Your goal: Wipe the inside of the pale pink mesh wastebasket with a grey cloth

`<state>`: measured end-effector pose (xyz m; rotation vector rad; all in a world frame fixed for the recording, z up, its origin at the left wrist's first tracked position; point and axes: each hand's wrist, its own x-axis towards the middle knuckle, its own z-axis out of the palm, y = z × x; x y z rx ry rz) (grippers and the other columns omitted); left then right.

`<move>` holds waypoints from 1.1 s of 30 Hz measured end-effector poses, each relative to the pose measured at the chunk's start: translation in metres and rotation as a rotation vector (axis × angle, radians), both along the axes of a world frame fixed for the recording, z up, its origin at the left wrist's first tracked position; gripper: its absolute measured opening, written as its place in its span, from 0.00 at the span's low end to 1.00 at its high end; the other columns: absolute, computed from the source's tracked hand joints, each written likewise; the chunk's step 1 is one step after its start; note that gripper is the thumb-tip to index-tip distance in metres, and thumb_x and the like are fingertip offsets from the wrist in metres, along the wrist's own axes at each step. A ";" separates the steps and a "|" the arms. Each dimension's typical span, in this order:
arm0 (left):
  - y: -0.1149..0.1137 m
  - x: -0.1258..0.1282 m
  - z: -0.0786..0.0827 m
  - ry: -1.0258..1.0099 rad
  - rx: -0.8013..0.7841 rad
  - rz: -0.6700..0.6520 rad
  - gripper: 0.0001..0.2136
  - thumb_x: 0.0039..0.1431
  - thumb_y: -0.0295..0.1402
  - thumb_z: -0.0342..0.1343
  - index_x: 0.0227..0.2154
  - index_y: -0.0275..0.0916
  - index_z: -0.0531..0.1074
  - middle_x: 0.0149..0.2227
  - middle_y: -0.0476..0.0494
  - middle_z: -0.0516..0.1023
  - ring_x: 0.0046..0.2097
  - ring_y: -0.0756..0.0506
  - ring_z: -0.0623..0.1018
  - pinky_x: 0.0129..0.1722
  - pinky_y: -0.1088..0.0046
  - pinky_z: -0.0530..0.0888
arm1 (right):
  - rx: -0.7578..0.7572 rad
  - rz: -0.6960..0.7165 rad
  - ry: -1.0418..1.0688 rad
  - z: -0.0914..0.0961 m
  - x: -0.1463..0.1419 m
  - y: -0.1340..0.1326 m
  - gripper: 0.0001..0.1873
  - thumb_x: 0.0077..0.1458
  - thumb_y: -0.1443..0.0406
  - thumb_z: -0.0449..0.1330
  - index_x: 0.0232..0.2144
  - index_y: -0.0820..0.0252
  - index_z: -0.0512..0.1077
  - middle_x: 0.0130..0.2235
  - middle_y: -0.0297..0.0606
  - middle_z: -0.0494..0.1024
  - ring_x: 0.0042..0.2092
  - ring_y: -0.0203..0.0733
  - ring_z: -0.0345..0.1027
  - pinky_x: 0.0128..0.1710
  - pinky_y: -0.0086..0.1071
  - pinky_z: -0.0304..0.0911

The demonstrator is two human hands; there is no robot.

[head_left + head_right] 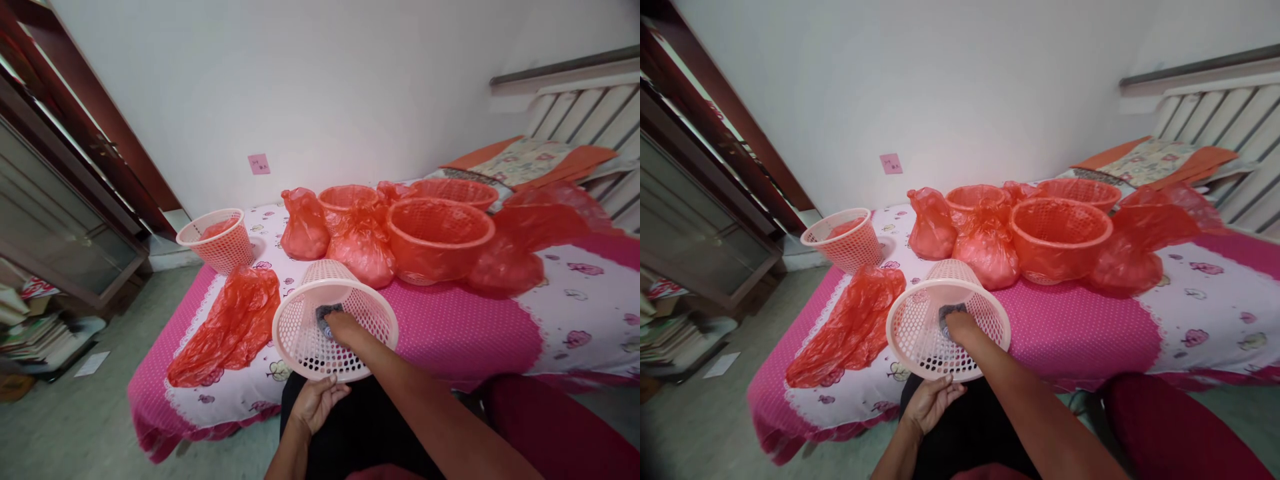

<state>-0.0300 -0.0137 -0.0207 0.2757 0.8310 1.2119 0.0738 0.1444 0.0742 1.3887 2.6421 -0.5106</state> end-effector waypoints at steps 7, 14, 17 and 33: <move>0.000 -0.001 -0.001 0.001 0.022 -0.006 0.10 0.56 0.25 0.68 0.40 0.26 0.80 0.38 0.33 0.86 0.36 0.42 0.84 0.49 0.59 0.79 | 0.021 0.043 0.033 0.009 0.010 -0.025 0.18 0.63 0.73 0.54 0.53 0.67 0.75 0.54 0.54 0.79 0.55 0.55 0.74 0.53 0.41 0.66; 0.000 -0.001 -0.002 0.001 0.008 0.002 0.15 0.47 0.17 0.68 0.40 0.27 0.81 0.37 0.34 0.86 0.37 0.41 0.84 0.50 0.59 0.78 | 0.044 0.086 0.057 0.008 0.018 -0.048 0.21 0.62 0.74 0.52 0.54 0.69 0.73 0.55 0.57 0.78 0.55 0.57 0.73 0.54 0.42 0.64; -0.001 -0.001 -0.003 0.002 0.024 -0.004 0.15 0.44 0.16 0.68 0.39 0.27 0.81 0.37 0.34 0.86 0.37 0.41 0.84 0.50 0.59 0.78 | 0.056 0.098 0.068 0.007 0.021 -0.059 0.20 0.62 0.74 0.50 0.54 0.70 0.73 0.54 0.58 0.78 0.55 0.58 0.73 0.53 0.43 0.65; -0.001 0.003 0.002 -0.013 0.039 0.004 0.19 0.41 0.16 0.68 0.40 0.34 0.81 0.43 0.38 0.86 0.46 0.39 0.83 0.58 0.55 0.75 | 0.004 0.160 0.103 0.008 0.038 -0.094 0.20 0.53 0.69 0.62 0.49 0.67 0.73 0.50 0.53 0.79 0.51 0.58 0.74 0.52 0.42 0.64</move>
